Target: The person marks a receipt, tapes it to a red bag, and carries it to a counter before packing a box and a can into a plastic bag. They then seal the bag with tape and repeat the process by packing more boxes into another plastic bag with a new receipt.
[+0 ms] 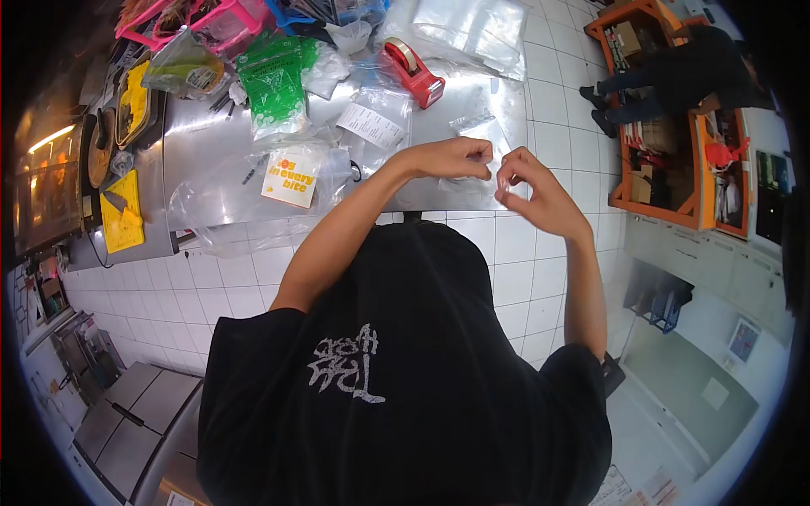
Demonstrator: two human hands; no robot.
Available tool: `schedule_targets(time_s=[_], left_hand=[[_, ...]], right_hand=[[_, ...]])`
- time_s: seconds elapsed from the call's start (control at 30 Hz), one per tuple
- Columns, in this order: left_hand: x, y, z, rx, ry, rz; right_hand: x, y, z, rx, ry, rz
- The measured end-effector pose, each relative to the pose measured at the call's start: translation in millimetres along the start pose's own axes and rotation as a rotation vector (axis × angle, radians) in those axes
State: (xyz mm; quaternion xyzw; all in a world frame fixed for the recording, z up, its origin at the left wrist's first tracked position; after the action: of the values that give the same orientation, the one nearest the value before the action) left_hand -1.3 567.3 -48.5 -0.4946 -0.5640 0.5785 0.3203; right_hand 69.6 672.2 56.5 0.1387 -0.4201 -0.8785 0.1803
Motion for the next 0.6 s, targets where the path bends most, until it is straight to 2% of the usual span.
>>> schedule_targets(time_s=[0.07, 0.1, 0.17, 0.2, 0.23, 0.3, 0.33, 0.37, 0.43, 0.5, 0.57, 0.6], left_hand=[[1.4, 10.0, -0.9, 0.093, -0.043, -0.014], [0.7, 7.5, -4.6, 0.096, -0.036, -0.014], [-9.0, -7.6, -7.6, 0.431, -0.254, -0.09], [-11.9, -8.4, -13.7, 0.434, -0.251, -0.09], [-15.5, -11.8, -16.5, 0.528, -0.31, -0.107], [-18.5, -10.8, -19.1, 0.621, -0.357, -0.116], [-19.9, -9.2, -20.1, 0.664, -0.384, -0.139], [-20.8, -8.1, -20.5, 0.709, -0.409, -0.166], [-20.8, -8.0, -18.6, 0.695, -0.424, -0.154], [-19.9, -9.3, -14.9, 0.682, -0.447, -0.145], [-17.5, -0.7, -10.3, 0.567, -0.421, 0.005], [-16.1, 2.9, -8.3, 0.568, -0.422, 0.007]], right_hand=[[-6.1, -46.4, -13.0, 0.679, -0.187, -0.264], [-7.2, -56.0, -21.1, 0.679, -0.196, -0.265], [-12.3, -83.2, -50.6, 1.553, -0.528, -0.536], [-11.2, -89.5, -61.9, 1.588, -0.621, -0.606], [-8.6, -91.3, -66.4, 1.589, -0.623, -0.601], [-11.3, -93.9, -69.2, 1.194, -0.611, -0.616], [-6.2, -88.9, -63.1, 0.823, -0.6, -0.578], [-6.7, -92.9, -62.4, 0.831, -0.612, -0.582], [1.4, -93.5, -57.4, 0.525, -0.381, -0.491], [3.7, -96.2, -50.9, 0.521, -0.384, -0.434], [3.9, -99.2, -55.8, 0.611, -0.206, -0.427], [5.3, -97.4, -57.0, 0.613, -0.205, -0.426]])
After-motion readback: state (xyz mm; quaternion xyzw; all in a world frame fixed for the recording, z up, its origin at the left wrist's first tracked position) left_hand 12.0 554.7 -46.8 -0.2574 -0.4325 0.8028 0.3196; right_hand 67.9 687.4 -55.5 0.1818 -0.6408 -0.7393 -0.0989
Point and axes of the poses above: each hand's wrist, its own x-axis towards the middle knuckle, its own z-axis out of the back of the hand, y = z × x, the point moved 6 cm from there along x, towards the middle knuckle, and after that the axes turned 6 degrees about z, right-handed, at the moved point
